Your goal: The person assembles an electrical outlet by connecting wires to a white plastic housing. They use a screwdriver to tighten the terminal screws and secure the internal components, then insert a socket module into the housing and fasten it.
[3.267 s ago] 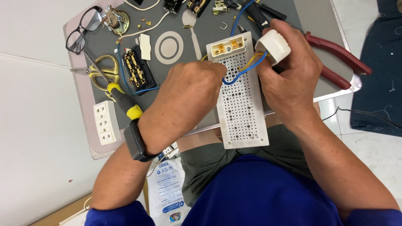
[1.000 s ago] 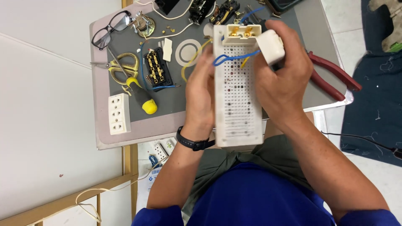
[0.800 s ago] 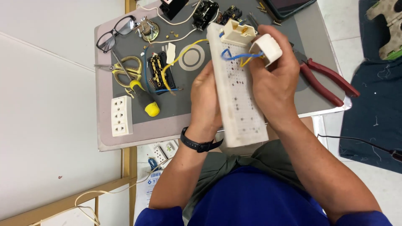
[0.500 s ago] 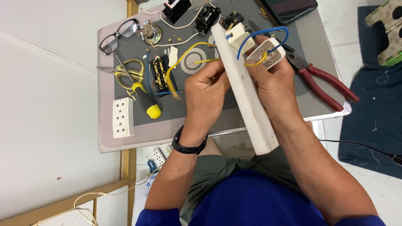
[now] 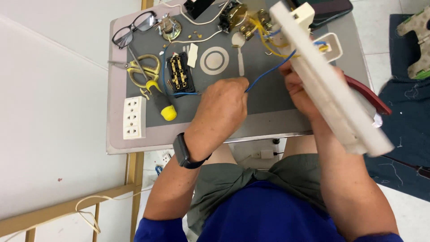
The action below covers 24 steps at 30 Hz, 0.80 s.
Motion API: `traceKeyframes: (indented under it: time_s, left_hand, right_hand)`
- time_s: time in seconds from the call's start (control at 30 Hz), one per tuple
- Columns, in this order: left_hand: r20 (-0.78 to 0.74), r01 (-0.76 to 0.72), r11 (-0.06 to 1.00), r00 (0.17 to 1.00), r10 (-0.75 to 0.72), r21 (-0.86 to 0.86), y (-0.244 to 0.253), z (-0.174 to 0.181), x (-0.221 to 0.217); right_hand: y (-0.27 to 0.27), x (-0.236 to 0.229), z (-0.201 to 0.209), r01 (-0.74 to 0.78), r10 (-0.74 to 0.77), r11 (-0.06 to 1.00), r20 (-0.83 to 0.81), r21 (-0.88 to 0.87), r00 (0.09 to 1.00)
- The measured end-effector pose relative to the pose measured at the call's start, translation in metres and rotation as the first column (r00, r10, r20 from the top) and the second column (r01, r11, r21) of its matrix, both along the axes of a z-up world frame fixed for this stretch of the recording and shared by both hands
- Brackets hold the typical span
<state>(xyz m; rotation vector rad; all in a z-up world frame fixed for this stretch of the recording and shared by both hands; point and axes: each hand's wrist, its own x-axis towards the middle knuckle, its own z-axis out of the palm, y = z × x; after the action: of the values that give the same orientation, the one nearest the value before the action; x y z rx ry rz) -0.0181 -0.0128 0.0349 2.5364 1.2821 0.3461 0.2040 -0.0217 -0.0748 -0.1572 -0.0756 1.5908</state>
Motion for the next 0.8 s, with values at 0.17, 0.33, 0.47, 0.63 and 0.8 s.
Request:
traceKeyframes:
  time_s: [0.17,0.33,0.47,0.63,0.8]
  left_hand:
    - [0.094,-0.082,0.973,0.994,0.063,0.214,-0.005,0.017,0.003]
    - [0.359,0.019,0.946,0.923,-0.141,0.323,-0.002,-0.001,0.018]
    - [0.49,0.019,0.96,0.857,-0.16,0.281,0.005,-0.03,0.018]
    - [0.654,0.186,0.965,0.709,-0.264,0.187,0.009,-0.038,0.019]
    - [0.522,0.159,0.947,0.803,-0.289,0.28,0.012,-0.043,0.008]
  right_hand:
    - [-0.011,-0.026,0.065,0.075,-0.008,0.974,0.298,-0.216,0.955]
    - [-0.028,-0.044,0.112,0.28,0.051,0.894,0.701,-0.349,0.711]
    - [-0.034,-0.041,0.124,0.336,0.1,0.891,0.853,-0.305,0.512]
    - [-0.041,-0.05,0.138,0.286,0.01,0.938,0.838,-0.198,0.546]
    - [-0.044,-0.048,0.124,0.315,-0.031,0.943,0.918,-0.103,0.394]
